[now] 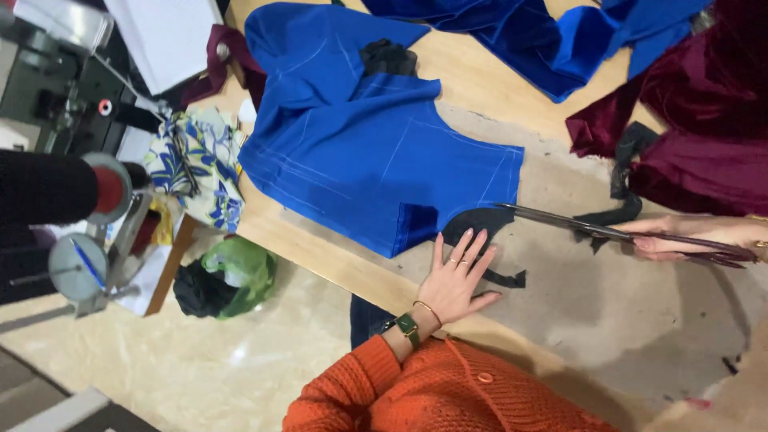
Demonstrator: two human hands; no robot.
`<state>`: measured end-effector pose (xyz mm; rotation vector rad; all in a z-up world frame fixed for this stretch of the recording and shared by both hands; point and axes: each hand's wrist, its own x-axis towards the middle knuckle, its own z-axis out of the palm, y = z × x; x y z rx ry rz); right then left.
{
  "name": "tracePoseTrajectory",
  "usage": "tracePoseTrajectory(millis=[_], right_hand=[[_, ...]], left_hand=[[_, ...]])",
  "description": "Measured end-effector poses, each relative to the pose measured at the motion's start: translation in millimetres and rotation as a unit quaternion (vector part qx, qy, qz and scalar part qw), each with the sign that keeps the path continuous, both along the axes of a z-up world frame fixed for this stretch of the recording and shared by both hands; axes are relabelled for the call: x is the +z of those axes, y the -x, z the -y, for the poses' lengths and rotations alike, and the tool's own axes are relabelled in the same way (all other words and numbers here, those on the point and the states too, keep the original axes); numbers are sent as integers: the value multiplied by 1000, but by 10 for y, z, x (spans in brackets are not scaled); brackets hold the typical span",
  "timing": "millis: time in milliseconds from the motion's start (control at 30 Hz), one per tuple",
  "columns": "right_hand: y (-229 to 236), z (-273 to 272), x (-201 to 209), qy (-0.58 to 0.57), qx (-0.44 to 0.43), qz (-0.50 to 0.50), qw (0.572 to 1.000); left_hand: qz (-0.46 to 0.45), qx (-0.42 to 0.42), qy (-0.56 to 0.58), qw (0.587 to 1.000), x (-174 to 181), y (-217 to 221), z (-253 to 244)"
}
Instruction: The person uses shears to cut a piece of blue fabric layered over a black fabric on a wooden table. The person cuts along marked lines, separates the layers, and continues cutting the black fabric underneath. The person moves cut pieces aside and adjusts the fabric layers during the process.
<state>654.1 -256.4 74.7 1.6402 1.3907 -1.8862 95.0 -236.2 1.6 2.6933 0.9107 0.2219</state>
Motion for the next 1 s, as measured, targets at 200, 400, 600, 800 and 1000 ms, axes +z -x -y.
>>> tracePoseTrajectory(millis=[200, 400, 600, 800, 1000], right_hand=[[1447, -753, 169, 0, 71, 34, 997], [1402, -798, -43, 10, 83, 9, 996], [1258, -791, -252, -61, 114, -41, 991], [1381, -782, -95, -58, 70, -32, 995], [1572, -849, 165, -13, 1, 46, 999]], left_hand=[[37, 17, -38, 998, -87, -15, 10], [68, 17, -61, 996, -54, -5, 11], [76, 20, -67, 995, -9, -16, -14], [82, 19, -59, 995, -22, -1, 6], [89, 19, -61, 994, -28, 0, 23]])
